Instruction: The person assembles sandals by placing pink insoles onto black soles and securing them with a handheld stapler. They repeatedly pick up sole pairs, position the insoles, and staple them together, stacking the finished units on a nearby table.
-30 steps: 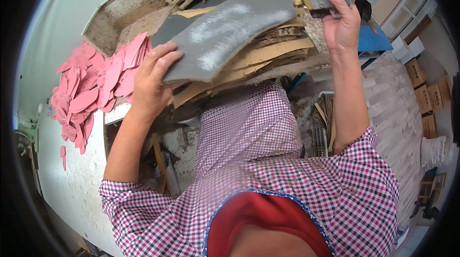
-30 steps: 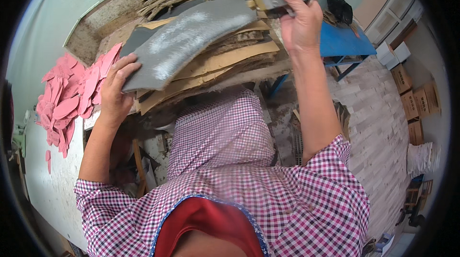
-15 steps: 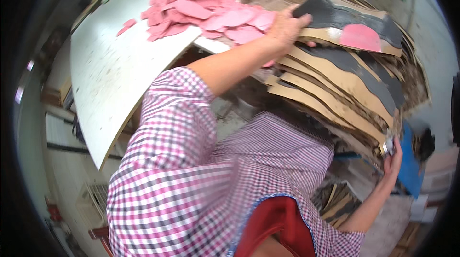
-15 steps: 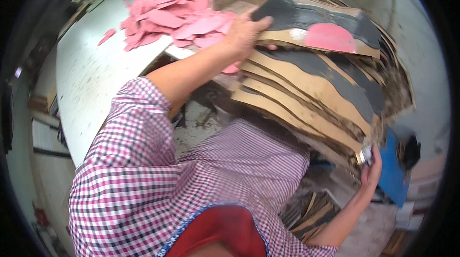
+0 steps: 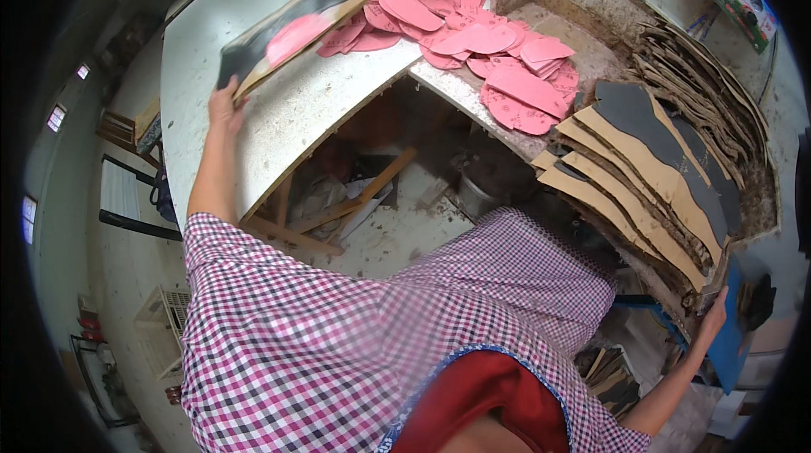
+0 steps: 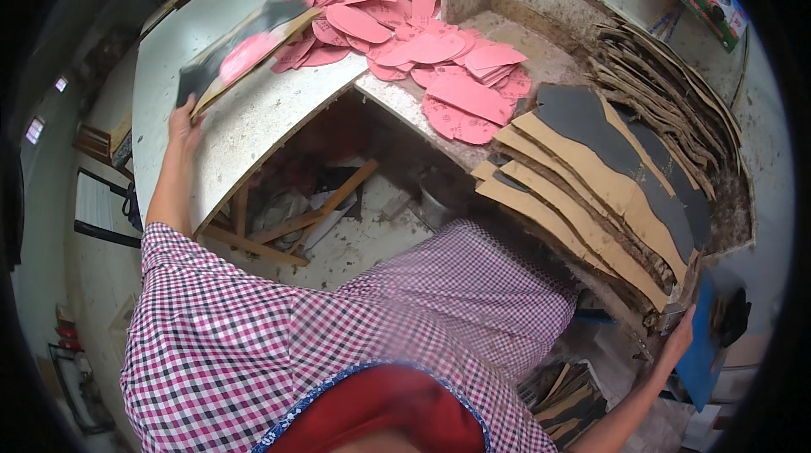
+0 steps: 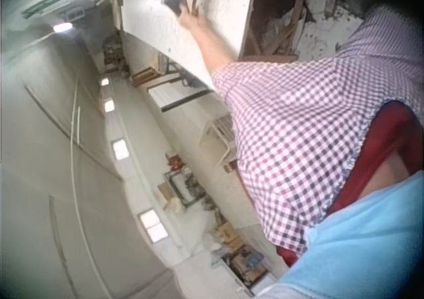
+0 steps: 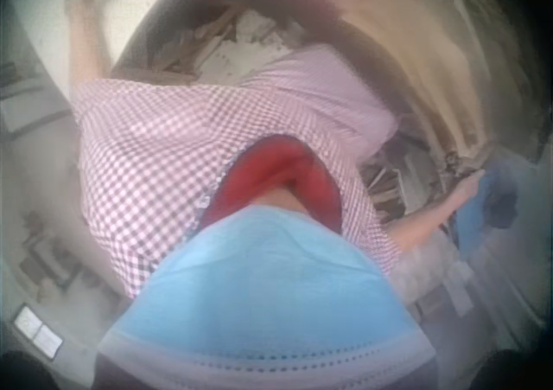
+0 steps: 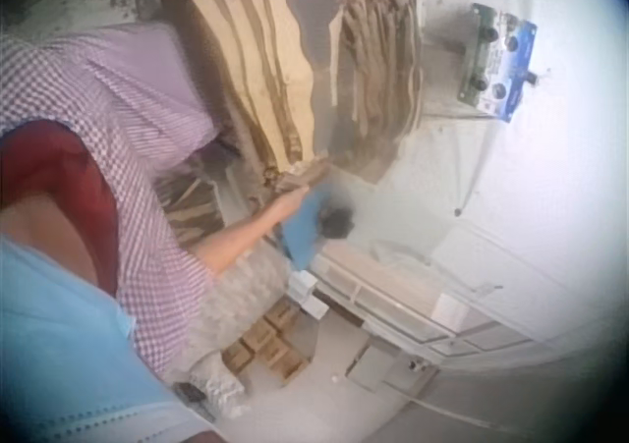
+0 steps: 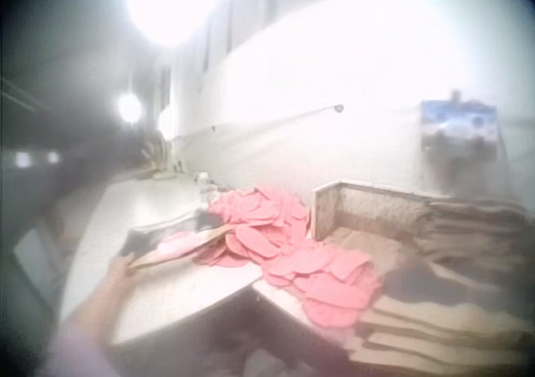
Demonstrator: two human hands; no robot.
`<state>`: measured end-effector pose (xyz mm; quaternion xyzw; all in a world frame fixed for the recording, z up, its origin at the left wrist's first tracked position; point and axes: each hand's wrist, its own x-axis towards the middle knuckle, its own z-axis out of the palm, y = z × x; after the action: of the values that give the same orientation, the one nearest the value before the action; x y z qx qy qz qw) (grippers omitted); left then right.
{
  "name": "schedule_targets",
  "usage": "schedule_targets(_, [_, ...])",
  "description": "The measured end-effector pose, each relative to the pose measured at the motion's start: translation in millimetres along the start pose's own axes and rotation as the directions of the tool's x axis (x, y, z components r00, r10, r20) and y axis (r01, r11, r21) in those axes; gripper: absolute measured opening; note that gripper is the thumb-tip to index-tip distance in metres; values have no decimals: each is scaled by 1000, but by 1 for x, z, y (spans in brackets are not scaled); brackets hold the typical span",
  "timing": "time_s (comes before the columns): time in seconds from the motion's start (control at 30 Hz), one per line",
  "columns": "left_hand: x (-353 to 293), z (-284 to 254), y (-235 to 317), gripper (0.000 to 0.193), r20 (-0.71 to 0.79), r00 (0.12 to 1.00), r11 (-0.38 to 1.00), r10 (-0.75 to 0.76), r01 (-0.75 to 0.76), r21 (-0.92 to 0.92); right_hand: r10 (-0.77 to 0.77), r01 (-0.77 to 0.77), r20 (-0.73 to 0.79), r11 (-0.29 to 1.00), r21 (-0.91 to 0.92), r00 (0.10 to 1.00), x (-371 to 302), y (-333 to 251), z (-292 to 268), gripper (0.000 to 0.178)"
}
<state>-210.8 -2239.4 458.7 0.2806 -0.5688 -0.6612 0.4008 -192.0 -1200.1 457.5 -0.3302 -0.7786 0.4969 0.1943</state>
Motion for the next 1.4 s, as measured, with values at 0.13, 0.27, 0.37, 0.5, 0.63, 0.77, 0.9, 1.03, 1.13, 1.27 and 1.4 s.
schedule_targets(0.13, [55, -82, -45, 30, -178, 983, 950, 34, 24, 312, -249, 191, -99, 899, -395, 963, -1, 2, 2, 70])
schedule_targets(0.27, [142, -140, -38, 65, -242, 840, 348, 485, 68, 935, -200, 195, -7, 964, -180, 980, -22, 0, 37, 73])
schedule_targets(0.37, [129, -77, -78, 80, -96, 771, -78, 630, 185, 980, -275, 254, -197, 959, -127, 941, -56, -15, 56, 67])
schedule_targets(0.5, [55, 57, -37, 51, 462, 431, -49, 775, -688, 724, -356, 367, -224, 930, 10, 907, -43, 5, 70, 56])
schedule_targets(0.63, [-124, 227, 21, 38, 578, 190, 103, 793, -978, 181, -248, 308, -201, 878, 367, 948, -48, 1, 69, 42])
schedule_targets(0.77, [-277, 305, 80, 37, 654, -129, 80, 746, -957, -280, -251, 302, -175, 867, 396, 952, -77, -11, 24, 38])
schedule_targets(0.9, [-350, 316, 170, 37, 666, -354, 88, 657, -841, -534, -383, 367, -77, 779, 508, 920, -104, -61, 30, 38])
schedule_targets(1.03, [-400, 322, 188, 47, 758, -291, 238, 584, -831, -502, -375, 488, -316, 722, 491, 872, -152, -52, 26, 30])
schedule_targets(1.13, [-449, 335, 190, 32, 673, -423, 47, 607, -826, -561, -262, 437, -427, 813, 385, 865, -198, -14, 4, 29])
schedule_targets(1.27, [-455, 367, 184, 28, 706, -430, 194, 563, -761, -619, 238, -216, -270, 970, 108, 933, -287, 143, -8, 26])
schedule_targets(1.4, [-454, 380, 142, 40, 846, -406, 433, 346, -731, -528, 736, -735, -64, 659, -162, 674, -444, 279, 72, 26])
